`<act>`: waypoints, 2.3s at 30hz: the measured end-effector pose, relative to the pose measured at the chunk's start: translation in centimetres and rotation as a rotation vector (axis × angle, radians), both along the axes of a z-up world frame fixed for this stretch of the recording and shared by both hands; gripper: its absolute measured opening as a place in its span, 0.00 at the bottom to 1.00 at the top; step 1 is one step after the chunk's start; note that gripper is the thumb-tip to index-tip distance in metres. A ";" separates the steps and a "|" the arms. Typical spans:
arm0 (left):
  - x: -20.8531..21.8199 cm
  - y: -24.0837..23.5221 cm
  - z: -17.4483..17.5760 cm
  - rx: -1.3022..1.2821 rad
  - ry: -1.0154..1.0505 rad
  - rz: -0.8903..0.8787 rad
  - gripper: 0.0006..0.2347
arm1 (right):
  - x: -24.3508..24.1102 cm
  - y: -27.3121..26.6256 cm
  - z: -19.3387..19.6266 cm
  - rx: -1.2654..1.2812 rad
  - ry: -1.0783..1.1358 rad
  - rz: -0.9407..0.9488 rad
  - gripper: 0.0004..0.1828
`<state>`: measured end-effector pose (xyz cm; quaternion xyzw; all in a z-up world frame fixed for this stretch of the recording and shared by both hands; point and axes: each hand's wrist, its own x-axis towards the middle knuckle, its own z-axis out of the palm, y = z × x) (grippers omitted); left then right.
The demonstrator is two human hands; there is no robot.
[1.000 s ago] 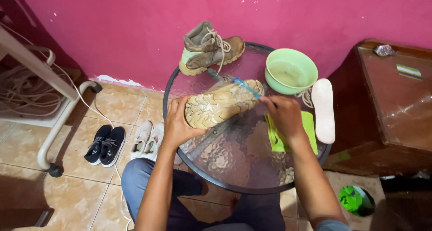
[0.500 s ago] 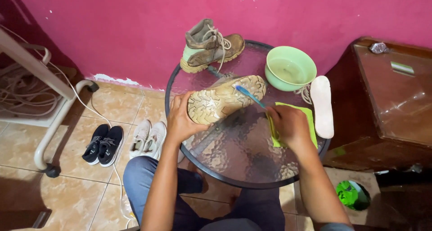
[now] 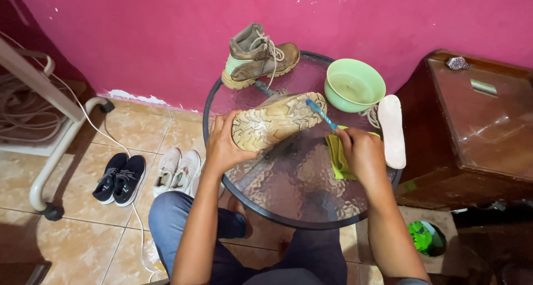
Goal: The person scrubs the sole of a hiking boot with a toothbrush and water from a bowl, then wipes the sole with a green cloth. The person repeats the scrubbing and wiping process on the boot's sole.
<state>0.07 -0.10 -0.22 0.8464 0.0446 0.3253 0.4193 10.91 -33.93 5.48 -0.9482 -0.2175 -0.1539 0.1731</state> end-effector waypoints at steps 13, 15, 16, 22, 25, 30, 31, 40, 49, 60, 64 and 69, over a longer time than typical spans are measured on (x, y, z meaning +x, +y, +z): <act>-0.1 0.2 -0.1 0.017 0.080 0.023 0.49 | 0.7 0.4 -1.6 0.145 -0.065 -0.003 0.19; 0.1 0.3 0.1 -0.002 0.042 0.006 0.48 | -0.2 -0.4 -2.0 0.174 -0.015 -0.033 0.17; 0.2 0.4 -0.1 -0.002 0.039 0.005 0.48 | 0.3 0.2 -1.5 0.174 -0.017 -0.033 0.17; 0.3 0.4 -0.3 0.054 0.002 0.010 0.48 | 2.1 2.9 0.7 0.155 -0.074 -0.009 0.20; 0.1 0.2 -0.2 0.012 0.077 0.008 0.49 | 1.6 2.2 -0.3 0.209 -0.099 0.024 0.19; 0.4 0.7 -0.3 -0.026 0.082 -0.007 0.50 | -1.6 0.3 -1.3 0.243 -0.029 -0.016 0.15; 0.3 0.7 -0.2 -0.025 0.083 -0.007 0.50 | -1.7 0.1 -1.5 0.244 -0.029 -0.015 0.15; -0.1 0.6 1.5 -0.002 0.078 -0.003 0.48 | 0.1 1.9 -0.9 0.285 -0.087 -0.009 0.16; 0.0 0.7 1.4 -0.026 0.125 0.001 0.49 | -2.0 -0.6 -3.8 0.329 0.039 -0.078 0.14; 0.1 0.7 1.8 -0.080 0.114 -0.013 0.49 | -3.5 0.4 -3.9 0.418 0.060 -0.083 0.15; -0.1 0.7 1.7 -0.083 0.121 -0.035 0.49 | -2.5 1.1 -3.1 0.405 0.046 -0.077 0.15; -0.2 0.2 2.2 -0.121 0.140 -0.012 0.50 | -1.3 2.4 -3.3 0.365 -0.040 -0.054 0.14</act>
